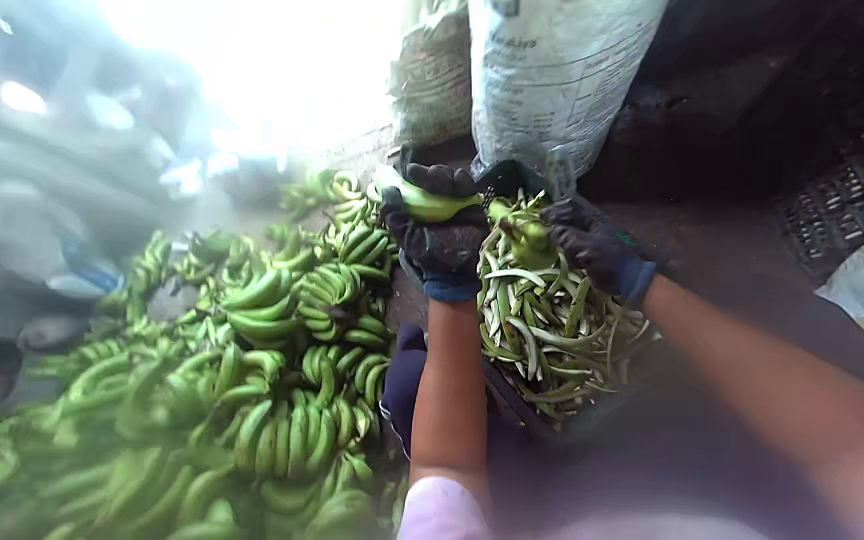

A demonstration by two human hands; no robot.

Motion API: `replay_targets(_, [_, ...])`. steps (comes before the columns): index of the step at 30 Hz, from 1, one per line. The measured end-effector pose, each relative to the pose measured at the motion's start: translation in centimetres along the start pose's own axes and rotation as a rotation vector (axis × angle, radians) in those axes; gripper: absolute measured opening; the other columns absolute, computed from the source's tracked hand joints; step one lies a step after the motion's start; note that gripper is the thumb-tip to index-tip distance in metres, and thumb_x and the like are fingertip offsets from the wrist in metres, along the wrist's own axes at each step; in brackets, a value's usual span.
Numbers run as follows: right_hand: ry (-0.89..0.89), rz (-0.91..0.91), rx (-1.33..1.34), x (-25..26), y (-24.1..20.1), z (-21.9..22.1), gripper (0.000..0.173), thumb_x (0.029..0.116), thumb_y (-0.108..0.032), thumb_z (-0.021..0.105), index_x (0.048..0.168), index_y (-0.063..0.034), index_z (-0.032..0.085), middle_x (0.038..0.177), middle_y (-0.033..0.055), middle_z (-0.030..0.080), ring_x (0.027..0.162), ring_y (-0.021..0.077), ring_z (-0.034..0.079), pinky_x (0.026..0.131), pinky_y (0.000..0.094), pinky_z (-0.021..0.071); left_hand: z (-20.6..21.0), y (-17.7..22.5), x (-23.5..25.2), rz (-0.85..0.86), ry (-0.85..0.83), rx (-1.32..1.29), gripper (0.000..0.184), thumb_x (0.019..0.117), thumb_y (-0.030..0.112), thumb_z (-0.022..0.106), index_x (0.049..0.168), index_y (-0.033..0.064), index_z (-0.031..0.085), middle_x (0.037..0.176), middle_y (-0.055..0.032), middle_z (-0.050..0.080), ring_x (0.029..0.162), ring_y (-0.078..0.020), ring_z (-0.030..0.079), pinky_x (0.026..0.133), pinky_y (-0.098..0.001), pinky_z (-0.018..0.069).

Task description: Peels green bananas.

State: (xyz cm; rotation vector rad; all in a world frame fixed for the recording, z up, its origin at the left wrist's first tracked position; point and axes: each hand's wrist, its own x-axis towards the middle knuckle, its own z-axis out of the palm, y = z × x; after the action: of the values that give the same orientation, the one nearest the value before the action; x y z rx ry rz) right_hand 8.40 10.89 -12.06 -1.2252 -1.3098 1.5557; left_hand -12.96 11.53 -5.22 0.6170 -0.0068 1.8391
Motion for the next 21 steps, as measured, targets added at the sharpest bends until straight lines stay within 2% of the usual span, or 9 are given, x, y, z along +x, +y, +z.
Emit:
replay_targets(1, [-0.006, -0.072, 0.023, -0.4, 0.2, 0.2, 0.033, 0.1027, -0.018, 0.058, 0.135, -0.0157, 0.061, 0.124, -0.0011, 0.066, 0.107, 0.0076, 0.064, 0.090, 0.0287, 0.0558, 0.5, -0.4, 0.1, -0.022, -0.022, 0.125, 0.062, 0.1031, 0.057, 0.019, 0.126, 0.0106, 0.052, 0.094, -0.0067, 0.063, 0.084, -0.0194, 0.065, 0.077, -0.0393, 0.0580])
replay_targets(3, [-0.140, -0.202, 0.233, -1.6, -0.4, 0.7, 0.036, 0.1045, -0.020, 0.052, 0.138, -0.0105, 0.059, 0.127, 0.0038, 0.067, 0.109, 0.0128, 0.065, 0.090, 0.0311, 0.0570, 1.3, -1.7, -1.5, -0.056, -0.033, 0.506, 0.060, 0.1045, 0.052, 0.042, 0.143, 0.0063, 0.046, 0.132, -0.0128, 0.063, 0.120, -0.0239, 0.062, 0.101, -0.0452, 0.0535])
replay_targets(5, [-0.317, -0.200, 0.517, -2.6, -1.3, 0.8, 0.042, 0.1076, -0.025, 0.042, 0.143, -0.0053, 0.051, 0.138, 0.0143, 0.062, 0.122, 0.0287, 0.063, 0.101, 0.0486, 0.0545, 2.5, -2.2, -4.0, -0.248, -0.058, 0.983, 0.076, 0.0962, 0.053, 0.056, 0.156, 0.0126, 0.032, 0.146, -0.0045, 0.052, 0.129, -0.0141, 0.053, 0.108, -0.0391, 0.0476])
replay_targets(7, [-0.304, -0.201, 0.603, -3.3, -2.2, 0.5, 0.039, 0.1086, -0.026, 0.040, 0.139, -0.0060, 0.053, 0.133, 0.0162, 0.064, 0.119, 0.0326, 0.065, 0.101, 0.0531, 0.0546, 3.6, -1.6, -6.2, -0.390, -0.011, 1.232, 0.074, 0.0908, 0.053, 0.066, 0.155, 0.0279, 0.038, 0.140, -0.0011, 0.058, 0.117, -0.0152, 0.061, 0.093, -0.0415, 0.0555])
replay_targets(9, [-0.261, -0.259, 0.477, -3.4, -3.0, -0.6, 0.033, 0.1060, -0.017, 0.045, 0.137, -0.0060, 0.053, 0.120, 0.0154, 0.067, 0.105, 0.0286, 0.069, 0.092, 0.0478, 0.0598, 3.9, -0.9, -7.6, -0.396, 0.060, 1.143, 0.070, 0.0895, 0.045, 0.075, 0.150, 0.0296, 0.044, 0.127, -0.0033, 0.065, 0.102, -0.0187, 0.067, 0.080, -0.0412, 0.0601])
replay_targets(12, [-0.216, -0.202, 0.143, -4.6, -4.4, -1.3, 0.036, 0.1018, -0.015, 0.056, 0.138, -0.0128, 0.054, 0.104, 0.0088, 0.071, 0.076, 0.0171, 0.068, 0.067, 0.0330, 0.0594, 3.6, -0.3, -8.3, -0.322, 0.117, 1.041, 0.062, 0.0917, 0.033, 0.075, 0.145, 0.0190, 0.047, 0.119, -0.0084, 0.068, 0.097, -0.0219, 0.070, 0.080, -0.0425, 0.0624])
replay_targets(14, [-0.144, -0.144, -0.001, -5.8, -4.9, -0.9, 0.045, 0.1020, -0.016, 0.061, 0.146, -0.0172, 0.051, 0.101, 0.0087, 0.073, 0.069, 0.0196, 0.069, 0.062, 0.0357, 0.0611, 2.5, 0.3, -8.5, -0.269, 0.130, 1.187, 0.064, 0.0910, 0.035, 0.076, 0.146, 0.0172, 0.047, 0.119, -0.0072, 0.069, 0.098, -0.0192, 0.070, 0.080, -0.0412, 0.0616])
replay_targets(17, [-0.051, -0.215, -0.077, -7.4, -4.4, -0.5, 0.043, 0.0996, -0.017, 0.064, 0.141, -0.0126, 0.054, 0.097, 0.0058, 0.074, 0.068, 0.0165, 0.069, 0.061, 0.0339, 0.0609, 1.4, 0.9, -8.9, -0.211, 0.080, 1.369, 0.055, 0.0938, 0.028, 0.073, 0.143, 0.0185, 0.051, 0.123, -0.0038, 0.067, 0.101, -0.0154, 0.068, 0.083, -0.0389, 0.0605])
replay_targets(21, [-0.228, 0.238, -0.197, -6.9, -1.5, -2.7, 0.030, 0.1053, -0.032, 0.057, 0.129, -0.0142, 0.060, 0.081, 0.0102, 0.070, 0.056, 0.0164, 0.065, 0.050, 0.0300, 0.0557, 0.5, 1.1, -10.1, -0.374, -0.060, 1.370, 0.044, 0.0940, 0.018, 0.071, 0.136, 0.0210, 0.058, 0.121, -0.0026, 0.068, 0.096, -0.0140, 0.068, 0.077, -0.0367, 0.0600])
